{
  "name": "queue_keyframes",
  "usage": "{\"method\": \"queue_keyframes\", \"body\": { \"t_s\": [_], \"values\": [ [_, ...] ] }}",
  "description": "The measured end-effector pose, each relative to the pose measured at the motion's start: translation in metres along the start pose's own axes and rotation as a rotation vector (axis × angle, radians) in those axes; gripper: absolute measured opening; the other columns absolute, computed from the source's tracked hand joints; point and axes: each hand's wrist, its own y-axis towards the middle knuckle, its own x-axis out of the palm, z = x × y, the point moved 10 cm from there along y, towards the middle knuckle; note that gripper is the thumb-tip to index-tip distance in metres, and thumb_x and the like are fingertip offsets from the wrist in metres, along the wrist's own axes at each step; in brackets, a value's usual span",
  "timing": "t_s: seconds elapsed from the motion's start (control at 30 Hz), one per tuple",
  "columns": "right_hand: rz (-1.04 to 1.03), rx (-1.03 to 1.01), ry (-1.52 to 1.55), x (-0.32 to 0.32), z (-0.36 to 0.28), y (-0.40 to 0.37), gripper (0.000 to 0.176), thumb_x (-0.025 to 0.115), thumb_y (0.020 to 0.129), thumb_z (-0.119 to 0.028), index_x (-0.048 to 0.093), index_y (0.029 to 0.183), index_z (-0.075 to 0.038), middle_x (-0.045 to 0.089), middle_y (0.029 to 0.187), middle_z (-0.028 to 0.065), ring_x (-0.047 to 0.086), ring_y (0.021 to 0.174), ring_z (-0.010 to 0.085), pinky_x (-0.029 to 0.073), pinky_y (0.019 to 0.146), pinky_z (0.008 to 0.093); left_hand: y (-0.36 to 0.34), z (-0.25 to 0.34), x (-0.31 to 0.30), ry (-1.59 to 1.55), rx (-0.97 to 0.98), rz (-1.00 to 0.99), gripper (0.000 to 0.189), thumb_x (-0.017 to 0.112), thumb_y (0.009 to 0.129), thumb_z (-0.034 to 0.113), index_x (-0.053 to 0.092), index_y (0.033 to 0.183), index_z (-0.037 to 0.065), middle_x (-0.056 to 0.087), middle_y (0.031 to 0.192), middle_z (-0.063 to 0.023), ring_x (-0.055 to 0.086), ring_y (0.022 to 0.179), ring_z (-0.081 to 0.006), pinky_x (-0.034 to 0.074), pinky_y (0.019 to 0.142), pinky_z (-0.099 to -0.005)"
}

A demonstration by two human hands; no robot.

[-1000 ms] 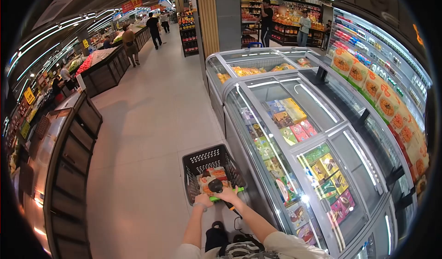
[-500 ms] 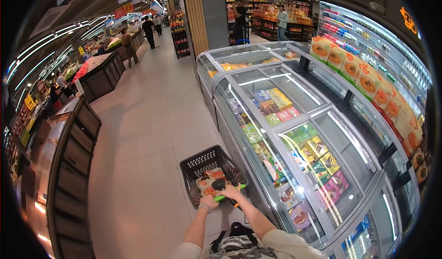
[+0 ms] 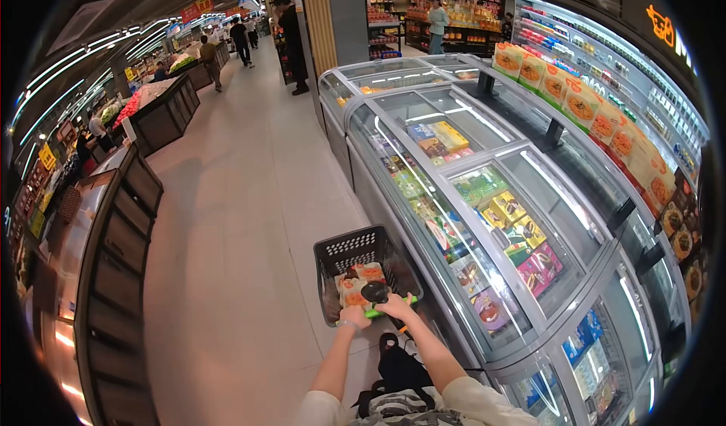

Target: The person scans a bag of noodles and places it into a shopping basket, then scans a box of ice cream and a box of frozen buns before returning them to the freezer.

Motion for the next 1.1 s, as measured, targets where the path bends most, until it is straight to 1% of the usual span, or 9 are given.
{"method": "queue_keyframes", "body": {
  "t_s": [0.17, 0.27, 0.37, 0.47, 0.77, 0.87, 0.97, 1.03, 1.1],
  "values": [
    [-0.023, 0.038, 0.001, 0.012, 0.011, -0.051, 0.048, 0.056, 0.057, -0.045, 0.062, 0.086, -0.007, 0.061, 0.087, 0.0155, 0.053, 0.092, 0.0318, 0.0, 0.092, 0.058, -0.043, 0.015, 0.018, 0.033, 0.035, -0.048, 0.031, 0.057, 0.06, 0.028, 0.064, 0.081, 0.006, 0.062, 0.08, -0.0164, 0.06, 0.078, -0.0286, 0.047, 0.071, -0.0358],
    [-0.015, 0.046, -0.013, 0.023, 0.025, -0.074, 0.049, 0.055, 0.058, -0.047, 0.062, 0.085, -0.007, 0.06, 0.088, 0.0155, 0.053, 0.093, 0.0321, 0.0, 0.093, 0.0579, -0.061, 0.02, 0.037, 0.034, 0.063, -0.041, 0.033, 0.056, 0.06, 0.028, 0.064, 0.083, 0.006, 0.062, 0.082, -0.0161, 0.06, 0.078, -0.0283, 0.047, 0.071, -0.0355],
    [-0.047, 0.068, -0.003, 0.027, 0.026, -0.097, 0.052, 0.054, 0.058, -0.049, 0.062, 0.088, -0.007, 0.06, 0.091, 0.0159, 0.052, 0.095, 0.0326, 0.0, 0.092, 0.0582, -0.083, 0.025, 0.045, 0.041, 0.061, -0.065, 0.033, 0.055, 0.06, 0.027, 0.064, 0.085, 0.007, 0.062, 0.083, -0.0158, 0.06, 0.079, -0.0279, 0.047, 0.071, -0.0353],
    [-0.079, 0.103, -0.032, 0.026, 0.024, -0.122, 0.051, 0.053, 0.056, -0.044, 0.059, 0.096, -0.012, 0.059, 0.097, 0.0148, 0.051, 0.099, 0.031, 0.001, 0.092, 0.058, -0.103, 0.029, 0.054, 0.048, 0.014, -0.082, 0.032, 0.055, 0.06, 0.027, 0.064, 0.085, 0.008, 0.062, 0.082, -0.0159, 0.06, 0.079, -0.0274, 0.047, 0.071, -0.0354],
    [-0.112, 0.04, -0.075, 0.036, 0.049, -0.168, 0.055, 0.054, 0.057, -0.045, 0.058, 0.102, -0.014, 0.057, 0.103, 0.0149, 0.048, 0.104, 0.0297, 0.0, 0.092, 0.057, -0.154, 0.051, 0.086, 0.012, -0.037, -0.034, 0.034, 0.056, 0.06, 0.028, 0.063, 0.085, 0.007, 0.062, 0.082, -0.0156, 0.06, 0.079, -0.0275, 0.047, 0.072, -0.0355],
    [-0.104, 0.003, -0.092, 0.037, 0.063, -0.187, 0.057, 0.054, 0.058, -0.046, 0.056, 0.105, -0.015, 0.057, 0.103, 0.0146, 0.048, 0.104, 0.0292, 0.0, 0.092, 0.0572, -0.178, 0.067, 0.095, -0.02, -0.052, -0.021, 0.033, 0.056, 0.06, 0.028, 0.063, 0.086, 0.009, 0.062, 0.082, -0.0157, 0.06, 0.079, -0.0279, 0.047, 0.072, -0.036],
    [-0.138, -0.005, -0.105, 0.034, 0.073, -0.211, 0.059, 0.054, 0.058, -0.048, 0.055, 0.108, -0.017, 0.057, 0.104, 0.0134, 0.048, 0.105, 0.0288, 0.0, 0.092, 0.0571, -0.197, 0.08, 0.112, -0.031, -0.082, 0.016, 0.033, 0.056, 0.06, 0.028, 0.063, 0.087, 0.01, 0.061, 0.082, -0.0157, 0.06, 0.079, -0.0282, 0.047, 0.072, -0.0361],
    [-0.174, -0.049, -0.07, 0.033, 0.077, -0.226, 0.053, 0.052, 0.06, -0.05, 0.059, 0.101, -0.017, 0.057, 0.104, 0.0139, 0.05, 0.102, 0.0316, 0.0, 0.09, 0.0608, -0.21, 0.09, 0.124, -0.032, -0.105, -0.018, 0.033, 0.056, 0.061, 0.028, 0.063, 0.088, 0.01, 0.061, 0.082, -0.0157, 0.06, 0.079, -0.0285, 0.047, 0.072, -0.0362],
    [-0.149, -0.056, -0.079, 0.032, 0.086, -0.237, 0.051, 0.052, 0.059, -0.049, 0.06, 0.098, -0.016, 0.057, 0.103, 0.0143, 0.05, 0.101, 0.0312, 0.0, 0.091, 0.0599, -0.22, 0.099, 0.131, -0.039, -0.115, -0.026, 0.033, 0.056, 0.061, 0.028, 0.063, 0.087, 0.01, 0.061, 0.082, -0.0158, 0.059, 0.079, -0.0287, 0.047, 0.072, -0.0362]
  ]
}}
